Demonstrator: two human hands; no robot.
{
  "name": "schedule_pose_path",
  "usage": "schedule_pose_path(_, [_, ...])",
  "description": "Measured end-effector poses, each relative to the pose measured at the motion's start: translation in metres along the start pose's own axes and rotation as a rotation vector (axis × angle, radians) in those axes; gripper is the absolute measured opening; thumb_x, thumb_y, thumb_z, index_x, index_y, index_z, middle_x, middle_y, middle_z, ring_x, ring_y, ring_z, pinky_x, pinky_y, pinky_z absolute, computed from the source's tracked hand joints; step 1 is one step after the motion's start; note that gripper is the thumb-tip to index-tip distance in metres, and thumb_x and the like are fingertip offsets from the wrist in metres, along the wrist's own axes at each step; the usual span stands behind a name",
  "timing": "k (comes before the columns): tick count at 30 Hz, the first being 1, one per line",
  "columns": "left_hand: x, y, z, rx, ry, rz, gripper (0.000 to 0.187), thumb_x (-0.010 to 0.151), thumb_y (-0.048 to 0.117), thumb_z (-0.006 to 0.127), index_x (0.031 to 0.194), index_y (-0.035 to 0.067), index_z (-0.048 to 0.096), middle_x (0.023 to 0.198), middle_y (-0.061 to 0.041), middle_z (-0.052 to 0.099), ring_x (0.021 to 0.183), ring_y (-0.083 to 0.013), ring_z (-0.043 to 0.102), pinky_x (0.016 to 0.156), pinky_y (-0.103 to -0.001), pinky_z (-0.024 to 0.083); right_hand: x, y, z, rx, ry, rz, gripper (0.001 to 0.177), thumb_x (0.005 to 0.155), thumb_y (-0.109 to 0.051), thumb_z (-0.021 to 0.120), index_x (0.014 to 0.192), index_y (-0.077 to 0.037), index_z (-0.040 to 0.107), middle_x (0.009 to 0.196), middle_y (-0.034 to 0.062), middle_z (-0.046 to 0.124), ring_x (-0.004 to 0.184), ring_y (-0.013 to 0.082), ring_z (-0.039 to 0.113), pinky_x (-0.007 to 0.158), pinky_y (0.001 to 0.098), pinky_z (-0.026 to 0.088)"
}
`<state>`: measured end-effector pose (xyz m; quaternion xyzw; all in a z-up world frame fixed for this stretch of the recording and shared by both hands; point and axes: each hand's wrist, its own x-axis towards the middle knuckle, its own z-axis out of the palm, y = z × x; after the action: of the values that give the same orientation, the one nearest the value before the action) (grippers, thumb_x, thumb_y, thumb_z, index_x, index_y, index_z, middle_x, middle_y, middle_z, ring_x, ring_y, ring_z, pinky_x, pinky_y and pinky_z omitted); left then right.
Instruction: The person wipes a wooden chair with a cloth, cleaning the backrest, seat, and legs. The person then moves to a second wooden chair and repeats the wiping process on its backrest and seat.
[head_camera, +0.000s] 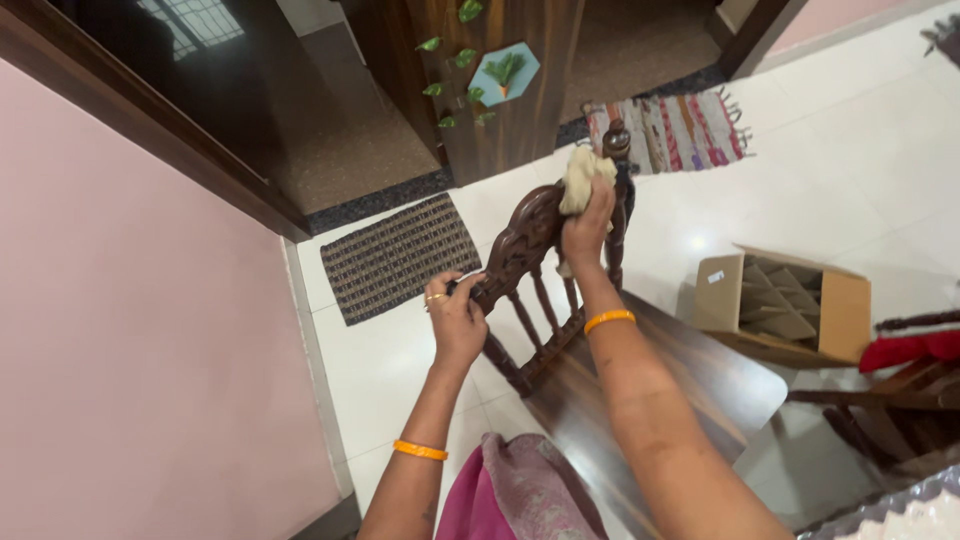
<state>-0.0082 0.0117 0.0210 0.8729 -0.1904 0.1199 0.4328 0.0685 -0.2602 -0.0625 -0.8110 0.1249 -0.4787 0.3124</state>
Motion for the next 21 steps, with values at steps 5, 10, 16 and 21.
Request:
schedule_pose_path(5, [0.009, -0.008, -0.002, 0.018, 0.025, -0.029, 0.045, 0.076, -0.013, 0.060, 0.111, 0.012, 0.074, 0.122, -0.015, 0.051, 0.120, -0.0354, 0.048, 0.105, -0.046, 0.043, -0.046, 0.057, -0.010, -0.082, -0.130, 0.369, 0.037, 0.086, 0.001, 0.058, 0.122, 0.001, 0.058, 0.122, 0.0241, 0.060, 0.116, 0.0436, 0.055, 0.102, 0.0478, 0.044])
schedule_pose_path(10, [0.015, -0.008, -0.006, 0.016, 0.060, -0.032, 0.045, 0.073, -0.013, 0.061, 0.110, 0.011, 0.074, 0.122, -0.015, 0.051, 0.118, -0.0360, 0.048, 0.102, -0.047, 0.042, 0.005, 0.067, -0.044, 0.035, 0.087, 0.692, 0.036, 0.089, 0.003, 0.052, 0.124, -0.002, 0.060, 0.123, 0.0187, 0.064, 0.117, 0.0360, 0.060, 0.105, 0.0460, 0.045])
schedule_pose_path(16, [0.000, -0.002, -0.003, 0.107, 0.101, 0.016, 0.044, 0.073, -0.013, 0.060, 0.107, 0.012, 0.075, 0.121, -0.015, 0.052, 0.119, -0.0357, 0.049, 0.102, -0.047, 0.042, 0.099, 0.030, -0.035, -0.128, -0.168, -0.008, 0.065, 0.072, 0.021, 0.046, 0.133, 0.002, 0.058, 0.144, 0.0227, 0.050, 0.139, 0.0437, 0.043, 0.118, 0.0521, 0.033])
schedule_pose_path(21, [0.001, -0.002, -0.002, 0.124, 0.087, -0.004, 0.041, 0.077, -0.013, 0.060, 0.106, 0.012, 0.075, 0.121, -0.015, 0.052, 0.116, -0.0338, 0.049, 0.100, -0.046, 0.043, 0.114, 0.028, -0.032, -0.020, -0.380, 0.008, 0.053, 0.076, 0.018, 0.048, 0.116, -0.007, 0.071, 0.142, 0.0258, 0.053, 0.135, 0.0435, 0.047, 0.115, 0.0482, 0.038])
